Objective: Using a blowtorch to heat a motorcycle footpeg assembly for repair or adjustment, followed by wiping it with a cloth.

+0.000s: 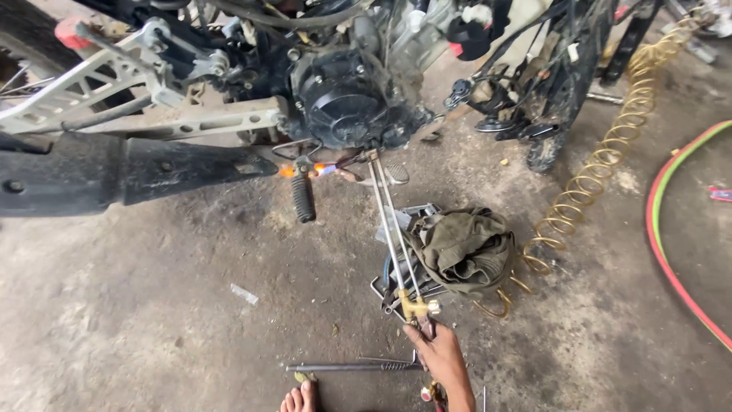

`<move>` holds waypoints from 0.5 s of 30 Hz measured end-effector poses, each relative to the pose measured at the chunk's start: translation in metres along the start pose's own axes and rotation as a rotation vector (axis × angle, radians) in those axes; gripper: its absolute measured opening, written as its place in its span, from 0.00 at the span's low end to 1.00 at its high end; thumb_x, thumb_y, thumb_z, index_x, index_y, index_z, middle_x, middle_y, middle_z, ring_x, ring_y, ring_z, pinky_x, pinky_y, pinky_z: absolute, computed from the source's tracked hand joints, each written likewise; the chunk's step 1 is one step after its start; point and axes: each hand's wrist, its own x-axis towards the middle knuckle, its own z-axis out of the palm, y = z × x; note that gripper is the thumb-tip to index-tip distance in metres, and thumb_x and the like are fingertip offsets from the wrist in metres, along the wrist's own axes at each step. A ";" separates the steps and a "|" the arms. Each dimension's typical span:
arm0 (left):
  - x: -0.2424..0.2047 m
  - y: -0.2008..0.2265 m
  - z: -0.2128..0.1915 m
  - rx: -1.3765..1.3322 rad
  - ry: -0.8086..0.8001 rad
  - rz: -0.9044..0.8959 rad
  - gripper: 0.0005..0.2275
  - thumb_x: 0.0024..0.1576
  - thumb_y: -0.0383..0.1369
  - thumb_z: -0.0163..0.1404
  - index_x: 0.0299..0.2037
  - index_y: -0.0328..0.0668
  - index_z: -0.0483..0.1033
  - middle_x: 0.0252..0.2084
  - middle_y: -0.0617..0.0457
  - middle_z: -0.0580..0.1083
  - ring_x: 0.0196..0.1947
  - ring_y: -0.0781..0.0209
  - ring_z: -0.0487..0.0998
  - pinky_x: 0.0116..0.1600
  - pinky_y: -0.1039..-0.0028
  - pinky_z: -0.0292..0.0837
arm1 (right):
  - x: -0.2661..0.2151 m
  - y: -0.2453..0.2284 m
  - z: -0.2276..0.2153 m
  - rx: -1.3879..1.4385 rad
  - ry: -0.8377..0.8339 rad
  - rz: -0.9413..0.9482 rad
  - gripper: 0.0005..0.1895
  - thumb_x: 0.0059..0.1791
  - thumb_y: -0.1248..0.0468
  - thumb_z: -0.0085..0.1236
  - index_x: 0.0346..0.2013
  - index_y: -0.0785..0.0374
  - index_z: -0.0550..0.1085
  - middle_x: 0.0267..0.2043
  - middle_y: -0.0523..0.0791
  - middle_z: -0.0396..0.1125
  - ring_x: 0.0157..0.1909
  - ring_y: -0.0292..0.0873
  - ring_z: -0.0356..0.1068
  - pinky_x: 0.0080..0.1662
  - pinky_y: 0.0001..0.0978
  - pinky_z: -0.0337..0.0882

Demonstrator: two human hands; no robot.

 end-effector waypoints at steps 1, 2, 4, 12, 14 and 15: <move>-0.002 -0.001 0.005 0.013 0.019 -0.049 0.07 0.63 0.35 0.44 0.48 0.47 0.71 0.27 0.46 0.73 0.17 0.52 0.74 0.17 0.64 0.67 | -0.002 -0.002 -0.001 -0.004 0.012 -0.001 0.18 0.50 0.51 0.66 0.28 0.62 0.77 0.17 0.43 0.64 0.18 0.38 0.61 0.24 0.30 0.61; -0.003 -0.002 0.009 0.025 0.038 -0.099 0.07 0.63 0.35 0.44 0.47 0.48 0.71 0.27 0.47 0.72 0.18 0.53 0.74 0.18 0.64 0.66 | -0.004 -0.004 -0.004 -0.009 0.025 -0.001 0.17 0.49 0.50 0.66 0.28 0.61 0.77 0.16 0.43 0.64 0.18 0.38 0.61 0.25 0.30 0.61; -0.014 -0.005 0.020 0.053 0.071 -0.201 0.06 0.61 0.35 0.45 0.45 0.50 0.72 0.27 0.49 0.72 0.19 0.53 0.73 0.21 0.64 0.65 | -0.007 -0.007 -0.007 -0.019 0.044 -0.001 0.17 0.49 0.50 0.66 0.28 0.61 0.78 0.16 0.42 0.64 0.18 0.38 0.60 0.25 0.31 0.60; -0.045 0.021 -0.007 0.226 0.114 -0.677 0.04 0.56 0.34 0.49 0.39 0.56 0.75 0.28 0.57 0.69 0.25 0.56 0.71 0.28 0.64 0.62 | -0.012 -0.016 0.019 -0.136 -0.017 -0.044 0.17 0.47 0.48 0.66 0.29 0.59 0.82 0.14 0.42 0.64 0.18 0.37 0.60 0.28 0.31 0.59; -0.024 0.008 -0.028 0.268 0.140 -0.672 0.03 0.62 0.36 0.47 0.39 0.54 0.74 0.31 0.59 0.72 0.26 0.60 0.73 0.31 0.70 0.65 | -0.007 -0.006 0.020 0.016 -0.061 -0.003 0.15 0.50 0.54 0.66 0.32 0.64 0.79 0.17 0.43 0.63 0.17 0.37 0.58 0.22 0.30 0.59; -0.024 0.005 -0.017 0.277 0.144 -0.675 0.03 0.62 0.36 0.47 0.39 0.54 0.74 0.31 0.59 0.72 0.26 0.60 0.73 0.31 0.70 0.65 | 0.000 -0.002 0.021 0.019 -0.067 -0.011 0.15 0.50 0.54 0.66 0.32 0.64 0.79 0.17 0.43 0.63 0.17 0.37 0.58 0.22 0.30 0.59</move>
